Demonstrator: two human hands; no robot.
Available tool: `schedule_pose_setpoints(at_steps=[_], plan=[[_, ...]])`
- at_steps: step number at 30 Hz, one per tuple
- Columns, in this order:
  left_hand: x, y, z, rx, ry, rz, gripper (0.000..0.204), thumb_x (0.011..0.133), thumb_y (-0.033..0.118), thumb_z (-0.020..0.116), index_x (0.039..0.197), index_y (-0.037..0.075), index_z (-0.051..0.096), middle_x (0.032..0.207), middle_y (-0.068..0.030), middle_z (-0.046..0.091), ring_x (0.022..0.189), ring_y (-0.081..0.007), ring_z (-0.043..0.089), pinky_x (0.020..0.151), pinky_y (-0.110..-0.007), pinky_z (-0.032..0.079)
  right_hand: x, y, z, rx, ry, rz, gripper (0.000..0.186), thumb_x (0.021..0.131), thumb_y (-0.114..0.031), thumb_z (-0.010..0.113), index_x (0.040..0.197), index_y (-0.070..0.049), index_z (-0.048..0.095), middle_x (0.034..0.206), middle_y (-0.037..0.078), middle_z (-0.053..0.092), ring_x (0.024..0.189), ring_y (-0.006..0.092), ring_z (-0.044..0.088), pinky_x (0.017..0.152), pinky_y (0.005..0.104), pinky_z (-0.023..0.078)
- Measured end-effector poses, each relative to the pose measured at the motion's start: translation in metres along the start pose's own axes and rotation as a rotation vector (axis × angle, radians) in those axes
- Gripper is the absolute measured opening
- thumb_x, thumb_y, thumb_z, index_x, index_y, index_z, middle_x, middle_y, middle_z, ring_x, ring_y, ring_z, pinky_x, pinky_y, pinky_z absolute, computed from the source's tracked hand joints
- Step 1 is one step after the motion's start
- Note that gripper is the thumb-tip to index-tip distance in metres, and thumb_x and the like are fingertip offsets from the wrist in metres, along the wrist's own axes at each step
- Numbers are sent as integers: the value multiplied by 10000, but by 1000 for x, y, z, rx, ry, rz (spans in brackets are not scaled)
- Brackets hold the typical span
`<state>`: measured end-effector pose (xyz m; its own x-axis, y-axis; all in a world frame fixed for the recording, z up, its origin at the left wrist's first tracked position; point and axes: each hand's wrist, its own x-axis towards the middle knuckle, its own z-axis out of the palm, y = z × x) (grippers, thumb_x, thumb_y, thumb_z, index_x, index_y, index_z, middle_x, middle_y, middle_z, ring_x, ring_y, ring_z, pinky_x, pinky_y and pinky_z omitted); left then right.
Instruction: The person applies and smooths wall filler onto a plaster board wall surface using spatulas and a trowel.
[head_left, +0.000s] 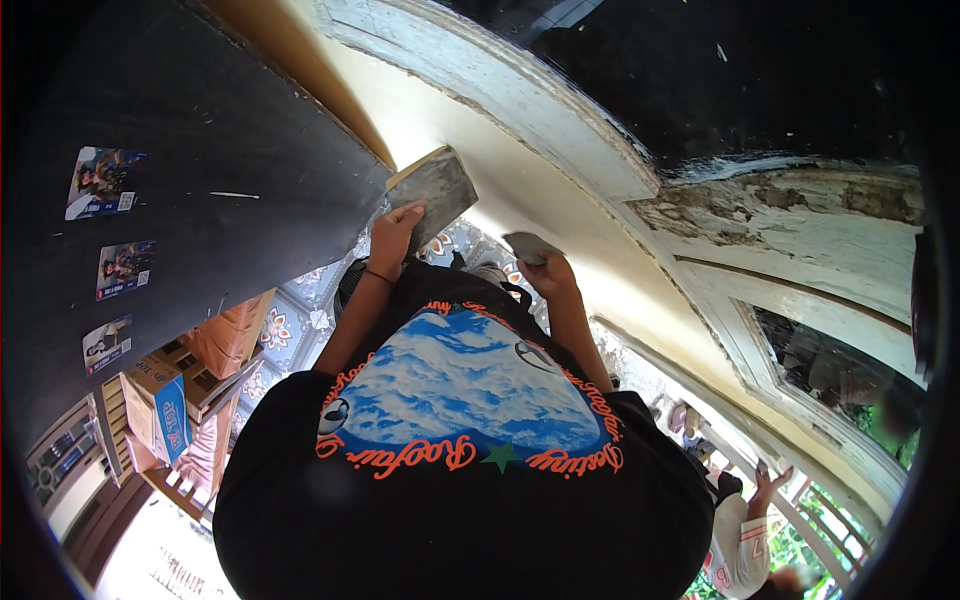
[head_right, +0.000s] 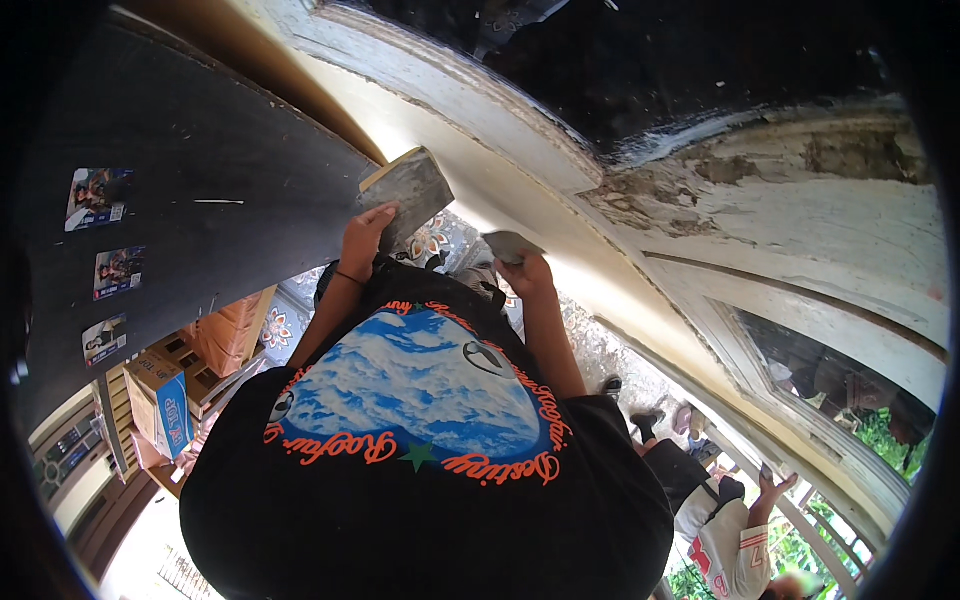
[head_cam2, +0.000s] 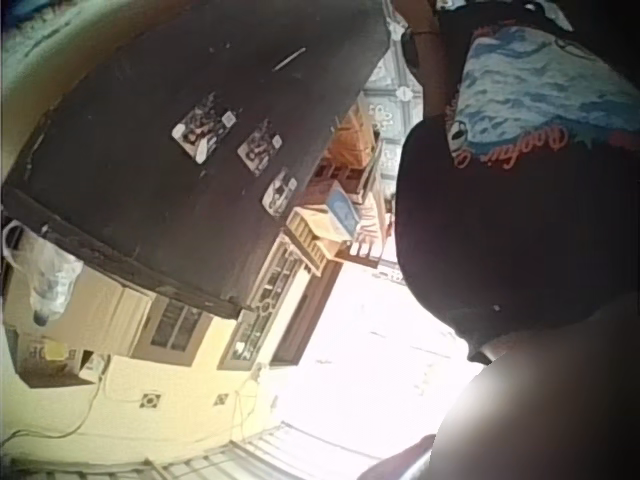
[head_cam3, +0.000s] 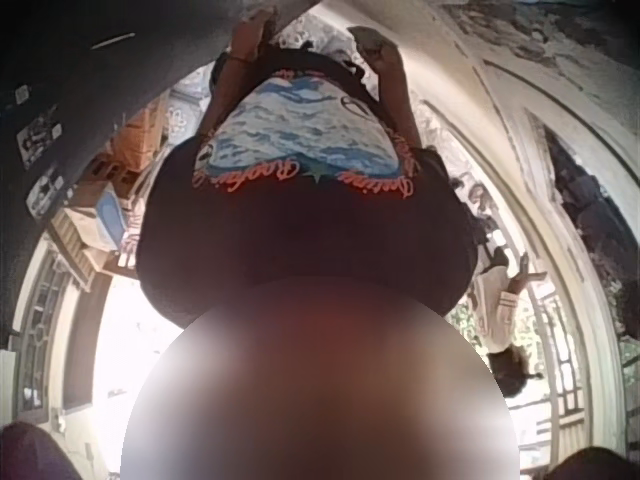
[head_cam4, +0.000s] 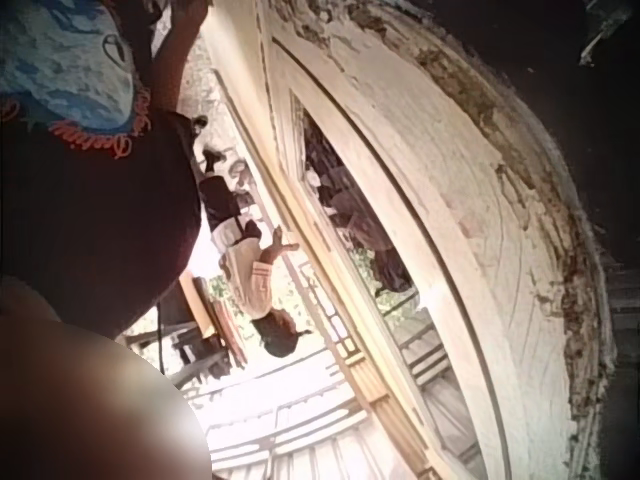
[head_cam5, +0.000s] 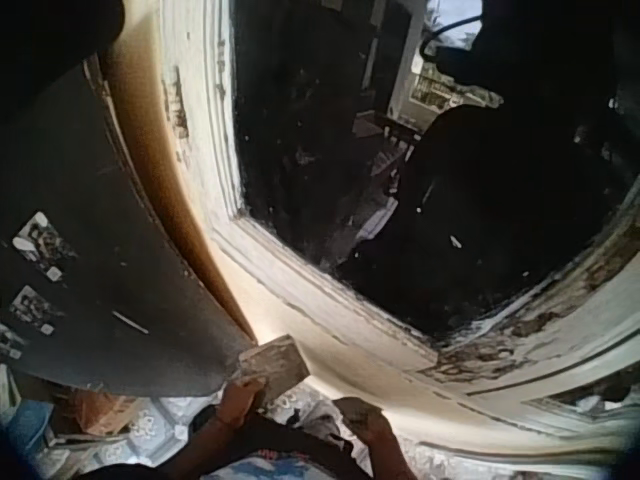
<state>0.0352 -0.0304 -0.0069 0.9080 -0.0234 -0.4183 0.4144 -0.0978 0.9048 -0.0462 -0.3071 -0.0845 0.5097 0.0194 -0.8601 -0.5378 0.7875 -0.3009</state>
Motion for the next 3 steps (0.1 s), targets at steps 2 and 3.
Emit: schedule_pose_setpoints(at_steps=[2, 3], plan=[[3, -5, 0, 17, 21, 14, 273, 790, 200, 546, 978, 14, 613, 832, -57, 622, 758, -84, 531, 706, -209, 411, -1, -4, -26, 128, -25, -104, 293, 868, -125, 287, 1139, -64, 380, 1122, 145, 459, 1027, 269, 461, 869, 437, 417], [4, -5, 2, 32, 45, 28, 274, 787, 201, 552, 988, 27, 612, 835, -61, 622, 758, -89, 532, 707, -209, 411, -4, -8, -37, 174, -83, -109, 308, 870, -136, 293, 1167, -76, 353, 1189, 144, 408, 1064, 287, 437, 859, 446, 417]])
